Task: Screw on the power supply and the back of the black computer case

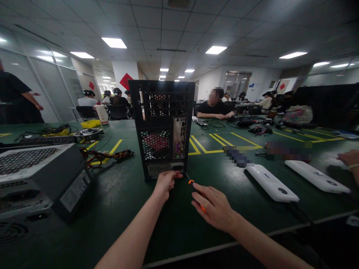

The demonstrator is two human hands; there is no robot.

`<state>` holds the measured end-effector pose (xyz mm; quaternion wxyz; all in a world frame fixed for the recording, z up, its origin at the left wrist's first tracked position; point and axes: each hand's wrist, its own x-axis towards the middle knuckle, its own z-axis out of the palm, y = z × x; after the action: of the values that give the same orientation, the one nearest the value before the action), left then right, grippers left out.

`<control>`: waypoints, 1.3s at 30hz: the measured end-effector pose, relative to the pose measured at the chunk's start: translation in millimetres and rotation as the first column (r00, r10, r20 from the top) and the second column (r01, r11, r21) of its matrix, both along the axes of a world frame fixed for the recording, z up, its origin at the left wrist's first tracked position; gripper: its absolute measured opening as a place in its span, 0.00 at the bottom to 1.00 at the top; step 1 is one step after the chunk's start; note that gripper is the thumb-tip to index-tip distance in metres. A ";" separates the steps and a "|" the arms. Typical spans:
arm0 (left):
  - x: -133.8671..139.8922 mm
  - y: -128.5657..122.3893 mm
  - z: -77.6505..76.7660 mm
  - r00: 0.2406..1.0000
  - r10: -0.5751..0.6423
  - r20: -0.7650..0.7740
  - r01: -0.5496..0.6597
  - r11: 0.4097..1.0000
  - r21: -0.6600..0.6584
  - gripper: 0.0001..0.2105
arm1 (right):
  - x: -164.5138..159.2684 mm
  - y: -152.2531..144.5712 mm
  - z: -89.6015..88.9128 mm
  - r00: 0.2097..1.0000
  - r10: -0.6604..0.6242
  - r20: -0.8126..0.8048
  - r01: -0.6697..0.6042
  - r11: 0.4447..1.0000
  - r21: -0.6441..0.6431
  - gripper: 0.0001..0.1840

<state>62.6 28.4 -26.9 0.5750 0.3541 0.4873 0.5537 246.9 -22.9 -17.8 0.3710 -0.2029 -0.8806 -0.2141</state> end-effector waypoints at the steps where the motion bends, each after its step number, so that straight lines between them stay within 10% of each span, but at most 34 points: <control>1: 0.0 -0.3 0.3 1.000 0.000 0.002 0.000 1.000 0.001 0.11 | 0.9 0.6 0.5 1.000 -0.024 -0.005 0.024 1.000 0.009 0.10; 39: 1.9 -2.5 3.5 1.000 0.014 0.001 -0.014 1.000 -0.011 0.11 | 1.4 2.2 -4.0 0.994 -0.071 -0.078 0.074 0.997 0.036 0.10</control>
<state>64.5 25.9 -23.5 0.5733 0.3470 0.4926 0.5551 248.3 -20.7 -21.8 0.4003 -0.2354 -0.8535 -0.2365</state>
